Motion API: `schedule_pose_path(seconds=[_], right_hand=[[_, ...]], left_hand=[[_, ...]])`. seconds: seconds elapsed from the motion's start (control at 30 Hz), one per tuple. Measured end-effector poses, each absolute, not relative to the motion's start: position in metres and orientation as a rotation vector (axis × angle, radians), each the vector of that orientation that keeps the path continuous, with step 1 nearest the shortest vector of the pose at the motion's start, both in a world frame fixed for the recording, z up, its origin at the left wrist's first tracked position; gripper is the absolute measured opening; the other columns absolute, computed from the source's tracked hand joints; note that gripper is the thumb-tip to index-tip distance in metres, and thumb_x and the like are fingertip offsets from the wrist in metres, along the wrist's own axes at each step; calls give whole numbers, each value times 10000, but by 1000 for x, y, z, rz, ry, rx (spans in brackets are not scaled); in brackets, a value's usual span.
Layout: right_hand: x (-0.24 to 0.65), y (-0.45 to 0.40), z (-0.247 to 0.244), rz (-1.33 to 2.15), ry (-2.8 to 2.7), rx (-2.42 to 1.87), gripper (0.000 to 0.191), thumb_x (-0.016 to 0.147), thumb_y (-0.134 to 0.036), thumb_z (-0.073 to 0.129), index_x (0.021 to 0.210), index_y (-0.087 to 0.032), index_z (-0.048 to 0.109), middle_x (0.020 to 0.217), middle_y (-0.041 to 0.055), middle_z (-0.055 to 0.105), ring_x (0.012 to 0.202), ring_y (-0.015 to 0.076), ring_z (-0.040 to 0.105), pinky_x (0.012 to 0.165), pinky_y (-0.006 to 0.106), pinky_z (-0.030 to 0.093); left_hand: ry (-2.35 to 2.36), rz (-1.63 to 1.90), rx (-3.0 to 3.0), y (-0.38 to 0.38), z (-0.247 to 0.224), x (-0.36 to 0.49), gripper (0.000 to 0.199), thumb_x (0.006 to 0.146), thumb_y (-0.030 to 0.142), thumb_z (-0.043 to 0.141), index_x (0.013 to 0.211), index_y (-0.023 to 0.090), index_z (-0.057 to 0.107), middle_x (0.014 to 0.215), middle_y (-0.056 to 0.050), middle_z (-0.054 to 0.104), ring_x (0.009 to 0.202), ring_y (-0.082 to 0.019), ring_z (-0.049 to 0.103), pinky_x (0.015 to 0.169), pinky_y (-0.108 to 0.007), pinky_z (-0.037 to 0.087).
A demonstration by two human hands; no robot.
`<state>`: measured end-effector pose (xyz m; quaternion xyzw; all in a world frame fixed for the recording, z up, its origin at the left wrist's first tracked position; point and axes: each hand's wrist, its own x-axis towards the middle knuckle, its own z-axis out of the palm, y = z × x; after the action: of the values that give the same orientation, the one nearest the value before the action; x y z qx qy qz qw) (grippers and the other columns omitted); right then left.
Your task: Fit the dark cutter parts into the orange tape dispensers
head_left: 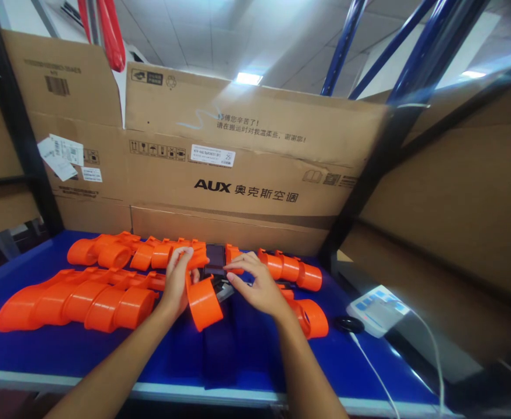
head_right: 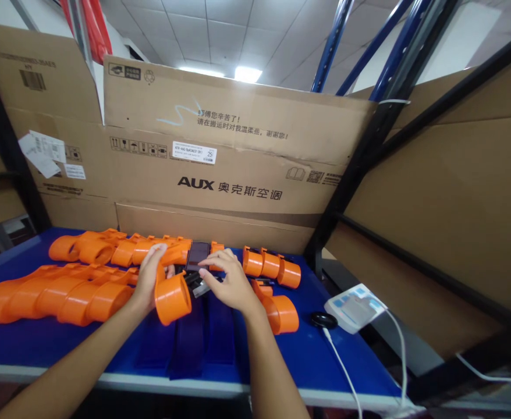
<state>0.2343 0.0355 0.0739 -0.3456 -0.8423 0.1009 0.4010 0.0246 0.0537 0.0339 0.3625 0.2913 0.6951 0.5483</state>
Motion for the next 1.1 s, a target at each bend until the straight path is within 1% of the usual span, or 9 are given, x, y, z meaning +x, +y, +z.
schedule_pose_path(seconds=[0.1, 0.2, 0.3, 0.43, 0.5, 0.57, 0.73, 0.9, 1.1], right_hand=[[226, 26, 79, 368, -2166, -751, 387, 871, -430, 734, 1216, -258, 697, 1086, 78, 722, 1016, 265, 627, 960, 442, 467], [218, 19, 80, 368, -2213, -747, 580, 749, -487, 833, 1256, -253, 674, 1104, 89, 727, 1007, 285, 643, 953, 450, 484], [215, 17, 74, 288, -2176, -819, 536, 776, -430, 802, 1259, -240, 668, 1099, 97, 731, 954, 274, 663, 899, 423, 517], [218, 26, 64, 213, -1992, -924, 519, 800, -336, 729, 1300, -221, 647, 828, 48, 708, 666, 202, 626, 689, 345, 546], [222, 34, 62, 193, -1802, -989, 508, 826, -370, 699, 1301, -198, 641, 765, 34, 674, 583, 175, 589, 593, 311, 526], [229, 42, 62, 145, -1582, -1075, 517, 866, -434, 658, 1307, -166, 625, 802, 48, 679, 566, 165, 591, 549, 295, 509], [254, 56, 63, -152, -1361, -1414, 638, 868, -515, 646, 1351, -101, 591, 782, 88, 717, 612, 236, 639, 660, 367, 521], [266, 65, 52, -279, -1472, -1604, 486, 924, -493, 565, 1257, -151, 659, 968, 141, 759, 881, 307, 704, 790, 382, 510], [263, 74, 39, -253, -1561, -1697, 459, 923, -490, 590, 1233, -162, 672, 961, 152, 767, 885, 308, 719, 788, 383, 511]], left_hand=[[746, 1848, 755, 60, 31, 25, 440, 816, 595, 689, 944, 253, 444, 653, 101, 522, 409, -56, 449, 461, -192, 383], [827, 1966, 748, 65, 27, 24, 460, 833, 642, 655, 1001, 272, 439, 695, 90, 525, 462, -72, 491, 494, -203, 414], [866, 1996, 766, 68, 23, 23, 482, 837, 663, 641, 1053, 289, 428, 756, 65, 562, 555, -103, 572, 524, -211, 437], [815, 1885, 871, 68, 21, 25, 513, 846, 689, 608, 1112, 280, 447, 923, -9, 639, 786, -164, 677, 607, -232, 501], [777, 1846, 919, 66, 22, 26, 526, 859, 695, 584, 1146, 274, 455, 1017, -47, 656, 892, -188, 684, 658, -259, 538], [751, 1811, 954, 64, 22, 26, 530, 877, 699, 548, 1166, 261, 471, 1031, -64, 663, 918, -197, 676, 688, -285, 561], [709, 1716, 985, 61, 22, 25, 528, 899, 688, 512, 1127, 213, 546, 916, -59, 663, 802, -186, 658, 603, -263, 544], [714, 1713, 1026, 62, 20, 25, 483, 887, 639, 564, 1065, 191, 598, 876, -63, 673, 788, -192, 658, 566, -252, 516], [716, 1697, 1053, 61, 21, 24, 492, 894, 646, 541, 1046, 184, 618, 879, -77, 687, 804, -201, 659, 571, -258, 504]])
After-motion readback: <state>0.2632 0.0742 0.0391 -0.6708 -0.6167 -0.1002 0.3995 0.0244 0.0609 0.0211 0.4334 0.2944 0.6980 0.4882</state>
